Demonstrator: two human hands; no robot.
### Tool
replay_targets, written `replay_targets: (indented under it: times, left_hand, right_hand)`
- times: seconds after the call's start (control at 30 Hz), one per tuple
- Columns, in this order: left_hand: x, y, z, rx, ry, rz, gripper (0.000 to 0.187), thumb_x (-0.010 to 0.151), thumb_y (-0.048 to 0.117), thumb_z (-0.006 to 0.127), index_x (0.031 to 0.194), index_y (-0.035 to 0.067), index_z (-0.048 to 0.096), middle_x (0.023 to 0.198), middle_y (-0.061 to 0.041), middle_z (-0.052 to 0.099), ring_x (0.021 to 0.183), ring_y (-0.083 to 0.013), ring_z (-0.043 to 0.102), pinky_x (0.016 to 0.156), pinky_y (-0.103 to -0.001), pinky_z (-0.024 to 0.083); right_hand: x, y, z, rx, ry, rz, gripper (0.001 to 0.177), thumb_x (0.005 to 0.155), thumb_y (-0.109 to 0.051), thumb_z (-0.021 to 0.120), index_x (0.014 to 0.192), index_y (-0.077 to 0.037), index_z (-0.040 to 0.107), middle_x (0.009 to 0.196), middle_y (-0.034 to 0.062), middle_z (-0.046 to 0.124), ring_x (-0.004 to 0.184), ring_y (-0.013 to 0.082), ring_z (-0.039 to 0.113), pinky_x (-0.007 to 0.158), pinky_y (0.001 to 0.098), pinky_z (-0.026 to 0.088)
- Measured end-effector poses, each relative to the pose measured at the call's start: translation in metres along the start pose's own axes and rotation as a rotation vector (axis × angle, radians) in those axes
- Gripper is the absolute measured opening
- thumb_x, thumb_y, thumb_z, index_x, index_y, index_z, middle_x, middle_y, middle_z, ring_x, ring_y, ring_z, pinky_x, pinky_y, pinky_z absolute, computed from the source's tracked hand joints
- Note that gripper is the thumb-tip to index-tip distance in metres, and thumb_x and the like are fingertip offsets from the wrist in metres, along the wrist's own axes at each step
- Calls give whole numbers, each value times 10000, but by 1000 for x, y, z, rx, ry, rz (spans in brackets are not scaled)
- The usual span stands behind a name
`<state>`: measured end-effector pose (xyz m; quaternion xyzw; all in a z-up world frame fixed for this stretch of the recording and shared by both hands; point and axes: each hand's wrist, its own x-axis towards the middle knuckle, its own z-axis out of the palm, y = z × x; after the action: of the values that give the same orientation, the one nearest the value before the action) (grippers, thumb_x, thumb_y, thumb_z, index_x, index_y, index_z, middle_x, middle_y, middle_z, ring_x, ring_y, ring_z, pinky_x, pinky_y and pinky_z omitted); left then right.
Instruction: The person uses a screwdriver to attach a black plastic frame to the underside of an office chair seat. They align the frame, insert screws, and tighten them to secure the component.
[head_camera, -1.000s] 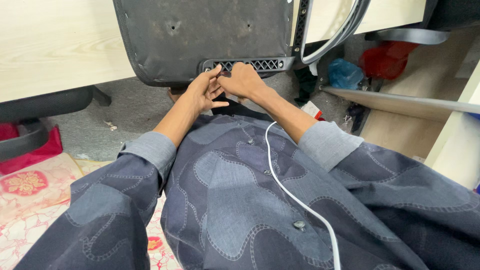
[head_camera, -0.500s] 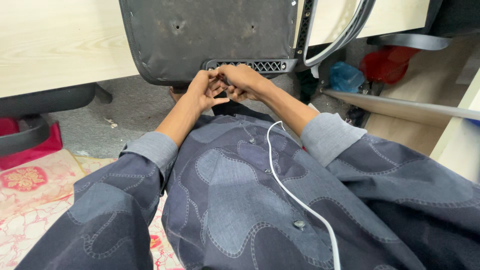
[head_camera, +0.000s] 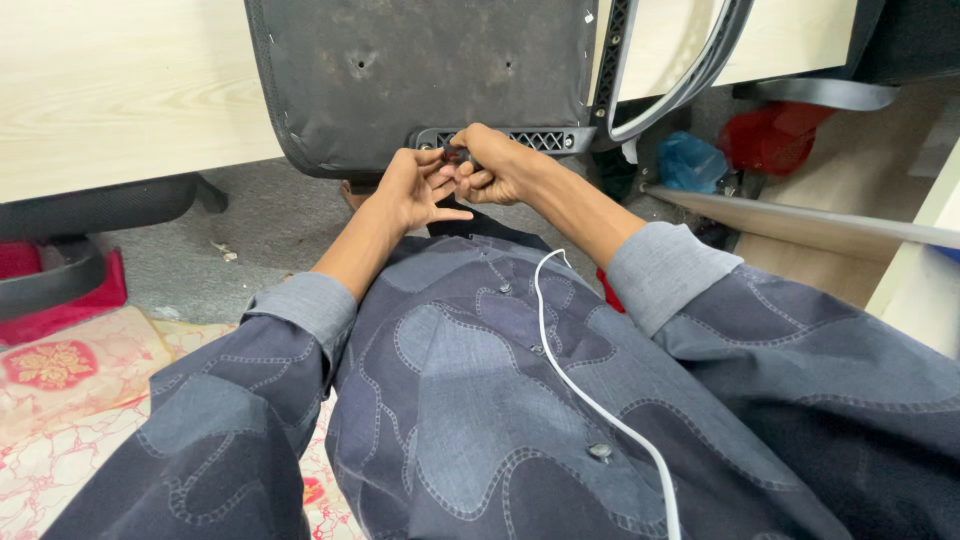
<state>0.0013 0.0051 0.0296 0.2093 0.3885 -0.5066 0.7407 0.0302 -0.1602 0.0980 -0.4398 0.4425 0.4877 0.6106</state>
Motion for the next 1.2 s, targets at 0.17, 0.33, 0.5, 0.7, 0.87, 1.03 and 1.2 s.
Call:
replay_targets:
  times: [0.17,0.33,0.5,0.7,0.87,1.03,1.2]
  left_hand:
    - [2,-1,6,112,115,5,243,934,263,585,1125,128,653,1059,2,659,1184,-206,589,1130,-758,315]
    - [10,0,6,210,228,-18,257,920,331,716,1090,147,659,1053,34,627,1141,-190,555,1151,-712,342]
    - [26,-4,-11,144,160,-13,247,933,317,666,1075,117,642,1060,0,678,1146,-210,599,1153,-709,362]
    - [48,-6,-28,14,-33,1,240,963,312,641,1018,79,655,959,-55,629,1001,-233,595,1123,-689,426]
    - [39,-7,-13,211,98,12,239,918,348,650,983,119,629,1038,-20,664,1144,-221,608,1154,-644,381]
    - [21,-5,0,246,156,-9,243,897,356,661,975,127,643,1063,-29,683,1180,-228,593,1155,-659,363]
    - [15,-2,-6,98,11,4,255,945,342,703,1022,101,670,890,-28,576,977,-222,540,1112,-722,411]
  right_hand:
    - [-33,0,17,-634,247,-177,397,975,-274,525,753,41,624,590,70,551,389,131,497,353,274,478]
    - [-40,3,29,-1156,391,-339,472,944,-306,528,754,97,684,756,186,725,470,276,705,416,319,610]
    - [3,13,-2,-1024,311,-261,514,978,-300,508,706,102,677,674,200,702,435,221,674,410,296,575]
    - [25,17,-19,-12,-223,-30,419,1071,-294,519,715,-94,612,604,1,508,362,20,380,306,195,416]
    - [-11,17,16,-947,325,-272,392,932,-294,566,780,61,635,700,152,663,420,173,624,411,308,562]
    - [-19,17,25,-1194,324,-347,428,948,-288,541,817,96,678,732,218,722,472,223,673,451,287,579]
    - [6,17,2,-242,18,-94,326,1017,-282,480,787,-60,545,617,47,526,418,98,490,333,217,383]
